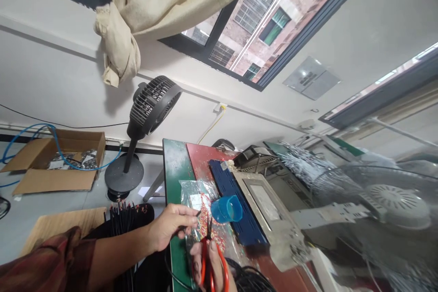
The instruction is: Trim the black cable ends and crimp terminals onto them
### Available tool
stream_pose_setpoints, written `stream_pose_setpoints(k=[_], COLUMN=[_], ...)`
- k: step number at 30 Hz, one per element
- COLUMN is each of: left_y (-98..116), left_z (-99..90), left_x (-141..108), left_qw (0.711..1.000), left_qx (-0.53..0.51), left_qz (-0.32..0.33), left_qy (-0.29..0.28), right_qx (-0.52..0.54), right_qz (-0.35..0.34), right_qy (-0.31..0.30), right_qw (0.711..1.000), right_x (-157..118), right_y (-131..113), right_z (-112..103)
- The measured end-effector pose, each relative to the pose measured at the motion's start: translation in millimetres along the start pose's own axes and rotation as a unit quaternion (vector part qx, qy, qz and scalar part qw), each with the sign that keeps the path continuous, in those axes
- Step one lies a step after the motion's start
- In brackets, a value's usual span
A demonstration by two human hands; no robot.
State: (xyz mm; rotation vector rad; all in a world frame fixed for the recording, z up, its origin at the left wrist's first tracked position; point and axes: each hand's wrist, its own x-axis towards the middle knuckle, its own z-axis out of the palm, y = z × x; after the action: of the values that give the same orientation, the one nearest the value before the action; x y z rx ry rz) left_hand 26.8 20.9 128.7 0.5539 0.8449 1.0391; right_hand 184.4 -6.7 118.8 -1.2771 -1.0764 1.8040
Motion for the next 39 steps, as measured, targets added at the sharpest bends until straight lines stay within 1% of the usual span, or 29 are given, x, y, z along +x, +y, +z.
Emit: stream_pose_setpoints(k=[4,9,12,17,21,25,28,32,34,36,37,38,39], left_y=[2,1,-1,-2,1,1,-1,-3,-3,-2,-1,0,0], left_z=[0.5,-0.3,-1.8,-2.3,-2.0,-4.2,-6.1,-7.3,-7.6,-7.8,-7.9,-8.0,-8.0], left_x=[-1,-1,1,0,-2,-1,1,1,0,-1,-1,-2,-2], left_qw=[0.999,0.998,0.999,0.999,0.999,0.999,0.999,0.998,0.998,0.997,0.997,0.997,0.997], left_qx=[-0.016,-0.016,-0.015,-0.018,-0.009,0.003,0.012,0.017,0.012,0.01,0.01,0.011,0.011], left_qz=[-0.041,-0.053,-0.051,-0.046,-0.034,-0.024,-0.015,-0.012,-0.014,-0.021,-0.026,-0.032,-0.039], left_qy=[0.008,-0.002,-0.011,-0.016,-0.029,-0.038,-0.044,-0.054,-0.064,-0.07,-0.069,-0.068,-0.065], right_qx=[0.033,0.018,0.006,0.004,0.0,-0.004,-0.004,0.01,0.019,0.008,-0.019,-0.069,-0.14], right_qz=[0.01,0.012,0.013,0.032,0.041,0.024,0.013,0.05,0.054,0.025,0.007,-0.016,-0.047], right_qy=[-0.011,-0.029,-0.037,-0.076,-0.08,-0.091,-0.084,-0.097,-0.063,0.01,0.048,0.085,0.123], right_qw=[0.999,0.999,0.999,0.997,0.996,0.996,0.996,0.994,0.996,1.0,0.999,0.994,0.981], right_x=[-5,-3,-3,0,4,3,3,8,10,9,8,7,5], right_y=[-2,1,2,1,4,6,8,11,10,7,5,4,4], right_z=[5,3,2,-3,-7,-6,-7,-11,-14,-16,-17,-18,-20])
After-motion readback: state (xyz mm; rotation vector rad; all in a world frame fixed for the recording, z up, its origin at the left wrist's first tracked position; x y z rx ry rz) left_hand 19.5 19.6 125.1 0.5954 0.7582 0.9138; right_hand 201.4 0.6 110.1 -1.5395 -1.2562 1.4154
